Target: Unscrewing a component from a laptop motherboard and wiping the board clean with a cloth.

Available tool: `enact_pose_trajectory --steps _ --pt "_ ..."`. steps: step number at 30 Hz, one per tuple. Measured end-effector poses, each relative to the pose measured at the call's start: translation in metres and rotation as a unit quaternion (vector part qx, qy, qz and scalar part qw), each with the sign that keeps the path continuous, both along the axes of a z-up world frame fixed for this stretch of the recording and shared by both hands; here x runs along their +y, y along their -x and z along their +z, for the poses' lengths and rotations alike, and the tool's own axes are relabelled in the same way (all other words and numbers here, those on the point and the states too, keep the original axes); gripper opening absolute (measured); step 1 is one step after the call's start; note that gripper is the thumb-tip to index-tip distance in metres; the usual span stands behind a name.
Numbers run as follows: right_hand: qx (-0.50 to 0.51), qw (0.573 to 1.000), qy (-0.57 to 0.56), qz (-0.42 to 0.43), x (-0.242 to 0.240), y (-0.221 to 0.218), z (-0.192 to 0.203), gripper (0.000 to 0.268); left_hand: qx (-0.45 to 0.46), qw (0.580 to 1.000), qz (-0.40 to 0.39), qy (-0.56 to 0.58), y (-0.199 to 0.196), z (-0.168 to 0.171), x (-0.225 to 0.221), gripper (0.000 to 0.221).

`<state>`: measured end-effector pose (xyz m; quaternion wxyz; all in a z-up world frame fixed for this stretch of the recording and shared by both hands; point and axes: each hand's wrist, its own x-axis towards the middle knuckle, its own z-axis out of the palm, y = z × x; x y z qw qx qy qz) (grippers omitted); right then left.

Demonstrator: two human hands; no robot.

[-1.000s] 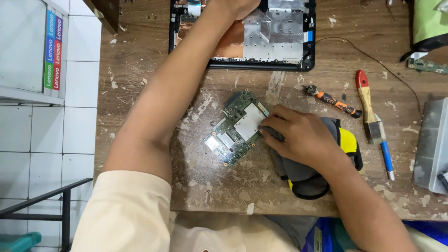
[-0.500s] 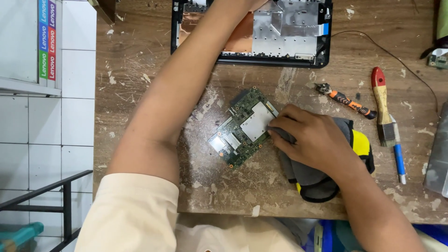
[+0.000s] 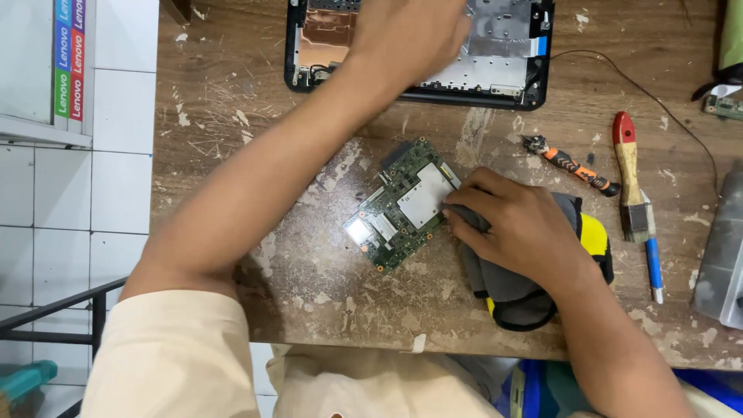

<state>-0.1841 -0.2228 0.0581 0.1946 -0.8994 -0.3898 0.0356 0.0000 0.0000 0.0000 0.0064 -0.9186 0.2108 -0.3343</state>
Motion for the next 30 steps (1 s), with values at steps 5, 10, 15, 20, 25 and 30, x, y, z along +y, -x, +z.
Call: enact_pose_trajectory --steps 5,10,15,20,25,30 --pt "0.0 1.0 0.009 -0.011 0.0 0.002 -0.002 0.016 0.041 0.993 -0.11 0.016 0.099 0.054 0.022 0.052" --pt "-0.023 0.998 0.041 -0.043 0.0 0.004 -0.004 0.017 0.218 0.949 -0.195 0.115 0.166 0.04 0.033 0.039" --pt "-0.019 0.998 0.044 -0.044 0.003 0.006 -0.003 0.017 0.239 0.962 -0.132 0.006 0.203 0.026 0.035 0.098" --pt "-0.033 0.997 0.036 -0.06 0.0 0.005 -0.006 0.018 0.282 0.956 -0.068 -0.038 0.214 0.03 0.019 0.121" --pt "-0.017 0.996 0.031 -0.083 -0.003 0.005 0.007 0.018 0.285 0.954 0.049 -0.08 0.227 0.036 0.007 0.134" --pt "-0.077 0.995 -0.008 -0.07 -0.018 -0.002 0.018 0.015 0.393 0.919 0.005 0.02 0.219 0.039 0.012 0.135"
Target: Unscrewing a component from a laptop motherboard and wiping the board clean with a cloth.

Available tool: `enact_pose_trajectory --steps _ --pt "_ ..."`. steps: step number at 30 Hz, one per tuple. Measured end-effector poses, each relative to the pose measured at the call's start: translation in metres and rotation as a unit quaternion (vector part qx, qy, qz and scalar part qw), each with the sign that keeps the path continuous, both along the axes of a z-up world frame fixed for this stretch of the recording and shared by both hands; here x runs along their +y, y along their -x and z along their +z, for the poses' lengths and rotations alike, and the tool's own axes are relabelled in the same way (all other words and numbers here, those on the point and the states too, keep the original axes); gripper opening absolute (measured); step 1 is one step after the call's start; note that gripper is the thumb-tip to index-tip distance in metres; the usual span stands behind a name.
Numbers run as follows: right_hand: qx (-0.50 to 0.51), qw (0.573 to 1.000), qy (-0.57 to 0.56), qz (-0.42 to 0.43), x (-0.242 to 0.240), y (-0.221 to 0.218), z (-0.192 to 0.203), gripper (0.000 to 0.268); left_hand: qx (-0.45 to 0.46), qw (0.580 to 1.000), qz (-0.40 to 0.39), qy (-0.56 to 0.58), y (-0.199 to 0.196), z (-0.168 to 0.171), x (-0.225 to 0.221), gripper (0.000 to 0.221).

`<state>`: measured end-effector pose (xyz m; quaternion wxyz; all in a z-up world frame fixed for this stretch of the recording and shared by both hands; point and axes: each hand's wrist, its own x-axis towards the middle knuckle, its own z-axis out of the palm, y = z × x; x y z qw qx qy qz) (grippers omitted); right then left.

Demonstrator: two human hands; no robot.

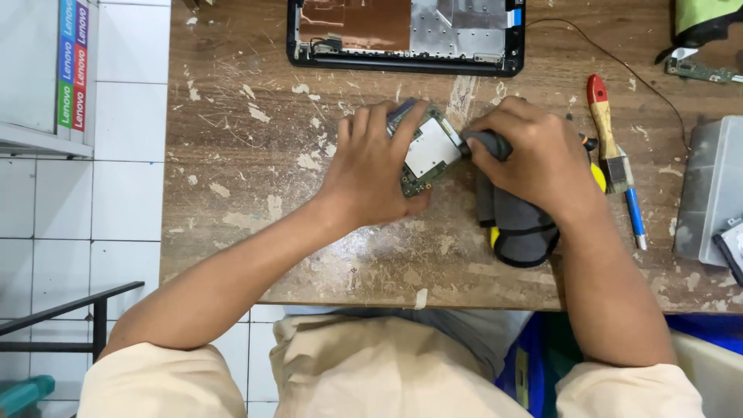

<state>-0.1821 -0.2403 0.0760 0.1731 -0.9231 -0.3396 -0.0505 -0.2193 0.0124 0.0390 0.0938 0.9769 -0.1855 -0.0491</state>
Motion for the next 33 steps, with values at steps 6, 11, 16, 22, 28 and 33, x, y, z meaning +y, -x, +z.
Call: enact_pose_trajectory --steps 6,11,16,22,28,33 --pt "0.065 0.988 -0.06 0.13 -0.017 -0.012 0.007 0.012 0.156 0.978 -0.069 0.124 -0.003 0.04 0.014 0.144" --pt "0.079 0.979 -0.058 0.181 -0.009 -0.007 0.011 0.013 0.134 0.962 -0.176 0.161 -0.011 0.025 0.026 0.141" --pt "0.058 0.979 -0.029 0.193 0.005 -0.001 0.0 0.011 0.091 0.953 -0.242 0.159 -0.01 0.01 0.032 0.131" --pt "0.07 0.979 0.002 0.19 0.008 -0.002 -0.012 0.011 0.045 0.957 -0.245 0.147 -0.014 -0.009 0.025 0.13" --pt "0.08 0.978 0.012 0.195 0.007 -0.009 -0.015 0.017 0.008 0.956 -0.241 0.169 -0.013 -0.008 0.024 0.124" --pt "0.07 0.973 0.0 0.221 0.007 -0.013 -0.023 0.02 -0.028 0.959 -0.238 0.15 -0.013 -0.015 0.026 0.127"
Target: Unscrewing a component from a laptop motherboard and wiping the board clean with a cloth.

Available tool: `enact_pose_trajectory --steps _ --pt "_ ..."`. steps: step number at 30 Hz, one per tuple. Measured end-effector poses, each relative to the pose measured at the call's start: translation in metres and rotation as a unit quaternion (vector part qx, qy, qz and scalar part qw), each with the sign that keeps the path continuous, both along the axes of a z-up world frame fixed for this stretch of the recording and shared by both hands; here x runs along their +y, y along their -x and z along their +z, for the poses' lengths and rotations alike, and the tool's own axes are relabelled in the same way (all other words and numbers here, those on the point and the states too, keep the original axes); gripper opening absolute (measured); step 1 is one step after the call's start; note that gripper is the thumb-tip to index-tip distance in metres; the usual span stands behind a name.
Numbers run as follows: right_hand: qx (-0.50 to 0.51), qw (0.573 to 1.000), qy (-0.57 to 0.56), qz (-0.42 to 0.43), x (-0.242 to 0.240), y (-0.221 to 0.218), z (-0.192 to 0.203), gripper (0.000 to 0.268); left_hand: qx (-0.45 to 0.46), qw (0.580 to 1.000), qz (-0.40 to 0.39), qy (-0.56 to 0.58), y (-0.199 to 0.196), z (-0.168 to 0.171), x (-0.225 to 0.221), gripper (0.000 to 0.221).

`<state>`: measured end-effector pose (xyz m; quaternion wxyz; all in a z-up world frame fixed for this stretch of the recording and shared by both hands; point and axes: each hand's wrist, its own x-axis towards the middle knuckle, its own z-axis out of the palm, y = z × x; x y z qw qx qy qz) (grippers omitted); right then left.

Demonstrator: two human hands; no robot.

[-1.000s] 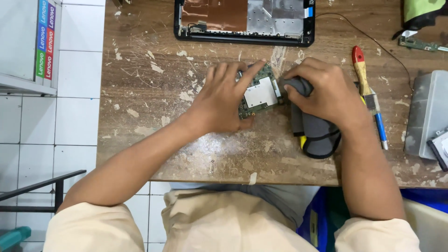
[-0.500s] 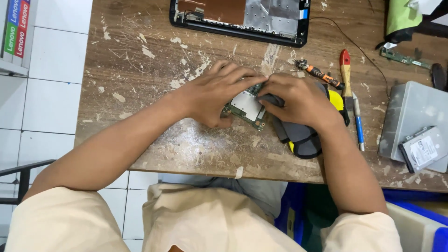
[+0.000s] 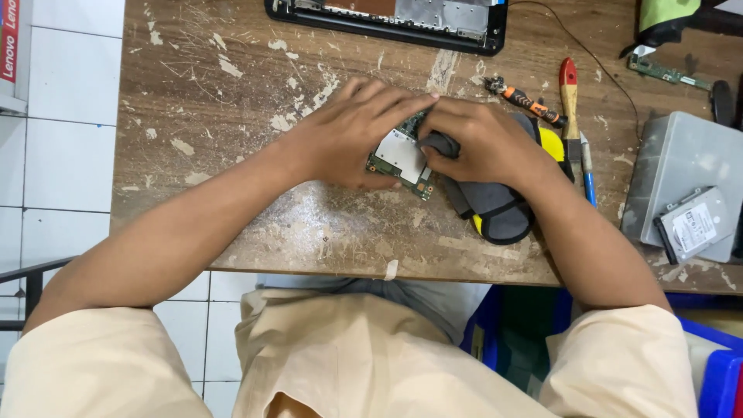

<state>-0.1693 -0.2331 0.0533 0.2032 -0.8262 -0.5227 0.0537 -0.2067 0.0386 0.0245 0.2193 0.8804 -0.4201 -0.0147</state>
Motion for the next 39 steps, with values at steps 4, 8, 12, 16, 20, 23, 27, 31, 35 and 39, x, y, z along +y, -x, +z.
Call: enact_pose_trajectory --steps 4,8,12,16,20,23,27,31,35,39 --pt "-0.002 0.999 -0.019 -0.034 -0.001 0.009 0.002 0.021 0.007 1.0 -0.002 -0.001 -0.002 0.002 0.0 0.128" --pt "-0.002 1.0 -0.017 0.026 0.005 0.01 0.004 0.008 0.063 0.997 0.02 -0.05 -0.005 0.009 -0.001 0.129" --pt "-0.031 0.999 -0.015 -0.034 -0.001 0.004 -0.001 0.009 0.072 0.997 0.017 -0.038 -0.012 0.0 -0.002 0.131" --pt "-0.067 0.997 -0.036 0.024 0.007 0.012 -0.003 0.007 0.09 0.995 0.014 -0.03 -0.018 -0.004 -0.003 0.131" --pt "-0.1 0.995 -0.022 0.007 0.002 0.009 -0.007 0.006 0.092 0.994 0.022 -0.057 -0.02 -0.003 -0.005 0.13" --pt "-0.09 0.996 -0.014 0.007 0.003 0.011 -0.007 0.006 0.09 0.993 0.027 -0.068 -0.019 -0.006 -0.004 0.129" --pt "-0.069 0.998 -0.014 0.006 0.006 0.009 -0.002 0.01 0.062 0.996 0.027 -0.053 -0.019 -0.011 -0.003 0.124" --pt "-0.12 0.991 -0.004 -0.062 0.003 0.01 -0.007 0.012 0.079 0.994 0.026 -0.069 -0.02 -0.011 -0.003 0.128" --pt "-0.043 0.999 -0.028 0.005 0.013 0.019 0.002 0.005 0.055 0.996 0.027 -0.061 -0.019 -0.013 -0.003 0.128" --pt "-0.147 0.986 -0.007 -0.078 0.005 0.013 -0.008 0.015 0.085 0.993 0.031 -0.079 -0.02 -0.009 -0.004 0.125"
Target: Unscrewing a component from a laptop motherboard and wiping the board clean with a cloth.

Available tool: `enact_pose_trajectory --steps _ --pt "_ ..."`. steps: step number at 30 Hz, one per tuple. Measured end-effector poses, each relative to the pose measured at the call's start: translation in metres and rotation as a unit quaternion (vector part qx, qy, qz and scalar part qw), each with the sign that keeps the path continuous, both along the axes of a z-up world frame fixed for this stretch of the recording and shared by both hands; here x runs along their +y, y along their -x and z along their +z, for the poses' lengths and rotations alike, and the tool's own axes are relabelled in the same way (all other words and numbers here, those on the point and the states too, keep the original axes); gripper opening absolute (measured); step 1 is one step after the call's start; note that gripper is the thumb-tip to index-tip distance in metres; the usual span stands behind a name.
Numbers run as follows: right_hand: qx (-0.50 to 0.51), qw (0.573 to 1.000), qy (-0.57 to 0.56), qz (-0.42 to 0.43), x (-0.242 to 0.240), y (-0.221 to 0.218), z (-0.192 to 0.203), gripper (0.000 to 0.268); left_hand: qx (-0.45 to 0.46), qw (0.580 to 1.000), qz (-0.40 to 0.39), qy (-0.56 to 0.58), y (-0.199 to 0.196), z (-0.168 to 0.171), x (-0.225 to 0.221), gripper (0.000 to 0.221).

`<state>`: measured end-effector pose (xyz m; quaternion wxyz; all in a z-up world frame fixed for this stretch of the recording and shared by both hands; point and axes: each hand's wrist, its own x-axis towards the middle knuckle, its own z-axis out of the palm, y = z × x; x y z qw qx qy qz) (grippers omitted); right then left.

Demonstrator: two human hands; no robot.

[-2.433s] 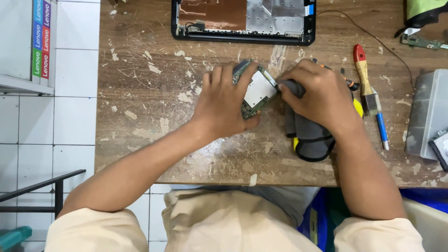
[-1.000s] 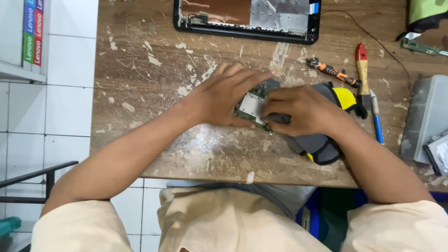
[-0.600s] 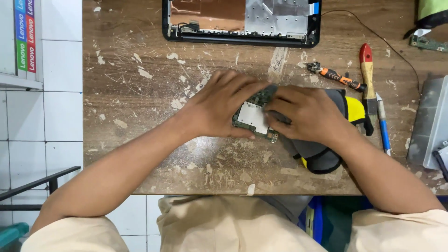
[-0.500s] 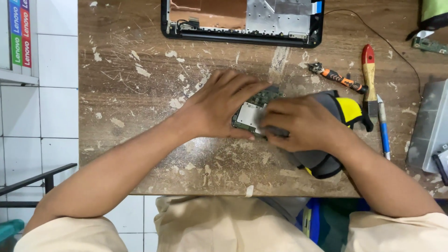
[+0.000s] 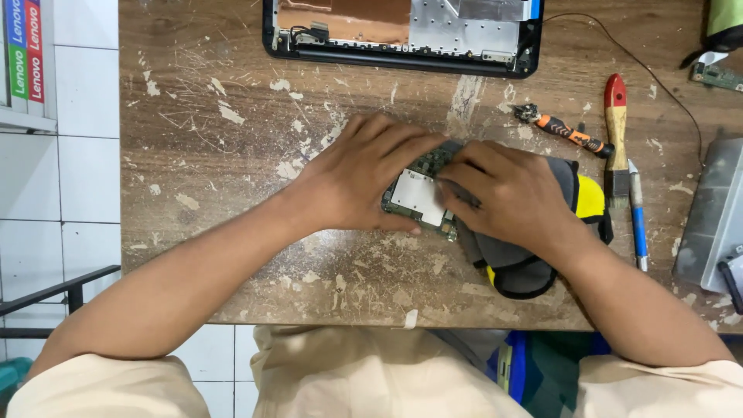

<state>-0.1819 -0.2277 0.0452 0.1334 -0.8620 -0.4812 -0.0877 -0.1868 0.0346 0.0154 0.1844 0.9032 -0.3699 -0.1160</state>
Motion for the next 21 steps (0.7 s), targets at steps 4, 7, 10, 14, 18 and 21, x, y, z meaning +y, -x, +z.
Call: enact_pose_trajectory --steps 4,7,10,14,18,21 --pt "0.047 0.997 -0.014 0.059 0.008 0.006 0.008 0.002 0.002 1.0 0.004 0.007 0.002 0.002 0.001 0.126" --pt "0.063 0.995 -0.02 0.069 0.005 0.005 0.009 0.009 -0.011 1.0 -0.001 0.005 0.001 0.001 0.001 0.125" --pt "0.038 0.999 -0.01 0.023 0.002 0.005 0.006 0.014 0.002 1.0 -0.007 0.006 0.002 0.0 0.0 0.125" --pt "0.032 0.997 -0.039 0.064 0.007 0.01 0.005 0.006 -0.003 1.0 0.001 0.01 0.002 -0.003 -0.002 0.129" --pt "0.024 0.992 -0.079 0.092 0.016 0.017 0.009 0.009 0.018 1.0 0.01 0.013 0.007 -0.003 -0.012 0.132" --pt "0.024 0.992 -0.078 0.095 0.015 0.018 0.005 0.004 0.035 0.999 0.012 0.002 0.006 -0.001 -0.015 0.134"
